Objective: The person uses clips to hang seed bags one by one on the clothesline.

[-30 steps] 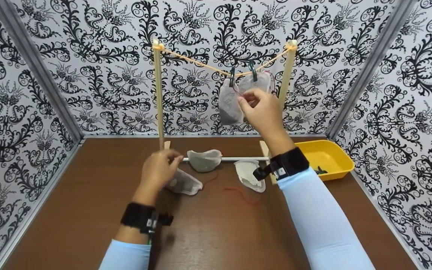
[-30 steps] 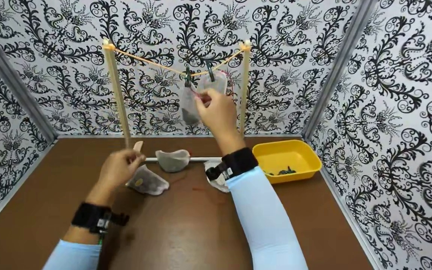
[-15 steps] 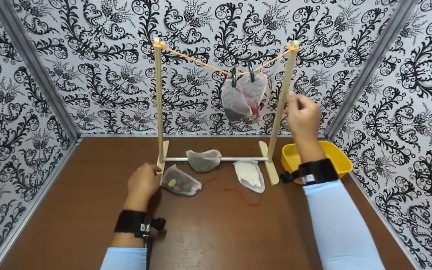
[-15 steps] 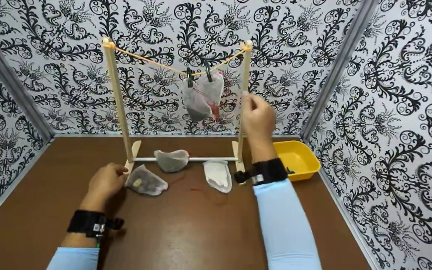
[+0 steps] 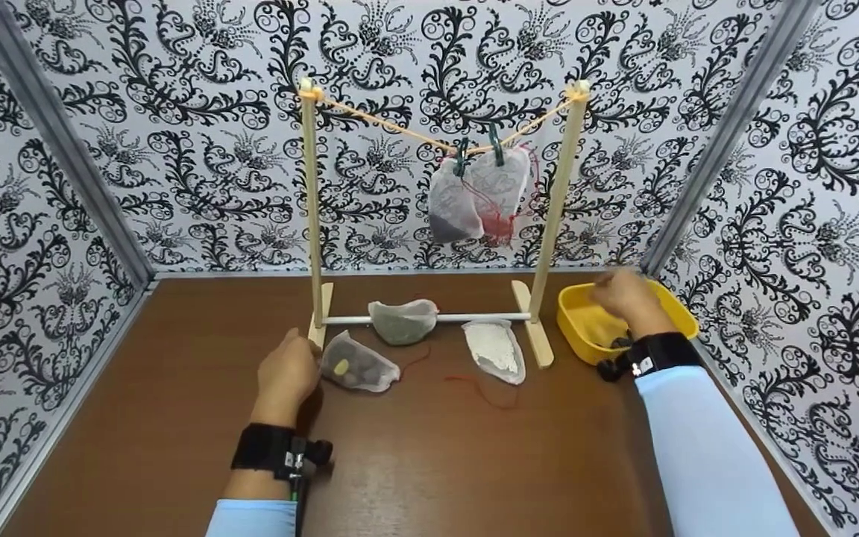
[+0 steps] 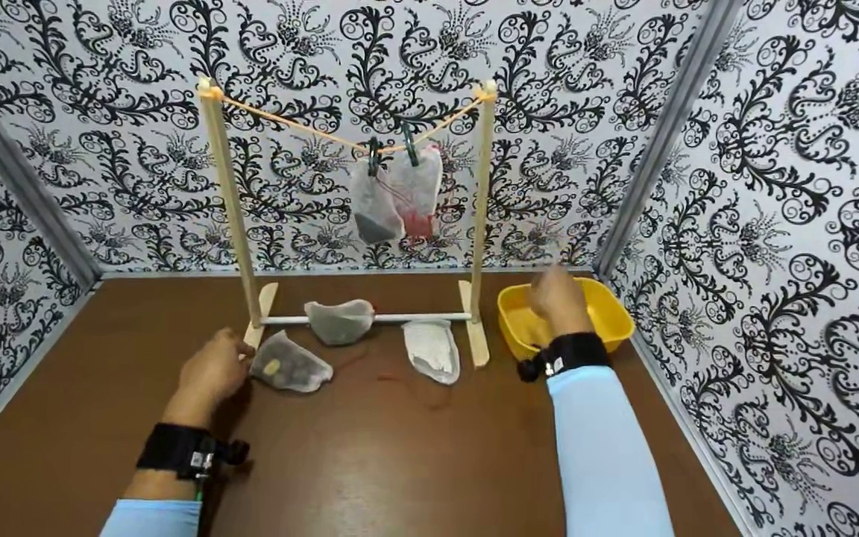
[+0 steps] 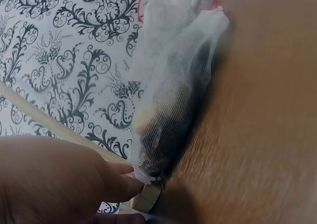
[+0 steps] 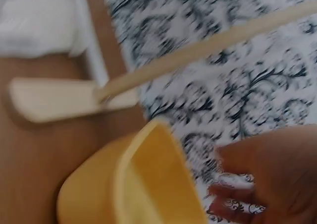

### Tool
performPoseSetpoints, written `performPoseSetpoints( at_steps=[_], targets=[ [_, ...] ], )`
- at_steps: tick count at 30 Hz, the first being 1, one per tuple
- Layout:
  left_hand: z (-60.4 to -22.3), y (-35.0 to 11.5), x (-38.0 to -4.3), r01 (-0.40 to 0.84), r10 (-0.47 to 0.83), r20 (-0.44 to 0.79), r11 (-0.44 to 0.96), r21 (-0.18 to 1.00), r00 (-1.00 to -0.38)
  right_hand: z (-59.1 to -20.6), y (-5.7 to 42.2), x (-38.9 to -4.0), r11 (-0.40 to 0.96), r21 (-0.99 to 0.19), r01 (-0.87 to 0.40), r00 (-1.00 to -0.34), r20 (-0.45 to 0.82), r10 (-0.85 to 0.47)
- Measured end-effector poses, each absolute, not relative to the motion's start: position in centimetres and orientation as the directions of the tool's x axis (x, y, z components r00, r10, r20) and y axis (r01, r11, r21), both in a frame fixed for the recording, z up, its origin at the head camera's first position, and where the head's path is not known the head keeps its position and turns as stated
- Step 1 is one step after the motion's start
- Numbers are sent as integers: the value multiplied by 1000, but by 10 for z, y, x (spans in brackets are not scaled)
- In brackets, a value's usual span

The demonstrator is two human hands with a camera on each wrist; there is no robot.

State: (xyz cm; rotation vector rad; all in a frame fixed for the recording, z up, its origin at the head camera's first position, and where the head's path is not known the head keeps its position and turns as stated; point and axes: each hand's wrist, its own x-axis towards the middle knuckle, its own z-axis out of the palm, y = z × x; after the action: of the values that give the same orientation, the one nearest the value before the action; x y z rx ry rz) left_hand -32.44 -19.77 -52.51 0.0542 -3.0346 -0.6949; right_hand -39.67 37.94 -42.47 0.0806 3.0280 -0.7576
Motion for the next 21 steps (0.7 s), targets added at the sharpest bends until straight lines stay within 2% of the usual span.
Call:
performPoseSetpoints(
  at_steps=[3, 8, 15, 21],
  targets=[
    [-524, -198, -323, -32, -44, 17, 902, 431, -999, -441, 388, -397, 928, -372, 28, -987, -155, -33],
    [-523, -197, -324, -34, -47, 19, 899, 437, -999, -457, 397, -388, 958, -271, 96, -965, -260, 23],
    [-524, -197, -324, -59, -64, -5, 879, 474, -998, -462, 400, -386, 976, -192, 108, -965, -255, 56],
    [-527, -197, -325, -71, -72, -17, 868, 491, -997, -474, 408, -396, 973, -218, 82, -969, -247, 26]
  ],
)
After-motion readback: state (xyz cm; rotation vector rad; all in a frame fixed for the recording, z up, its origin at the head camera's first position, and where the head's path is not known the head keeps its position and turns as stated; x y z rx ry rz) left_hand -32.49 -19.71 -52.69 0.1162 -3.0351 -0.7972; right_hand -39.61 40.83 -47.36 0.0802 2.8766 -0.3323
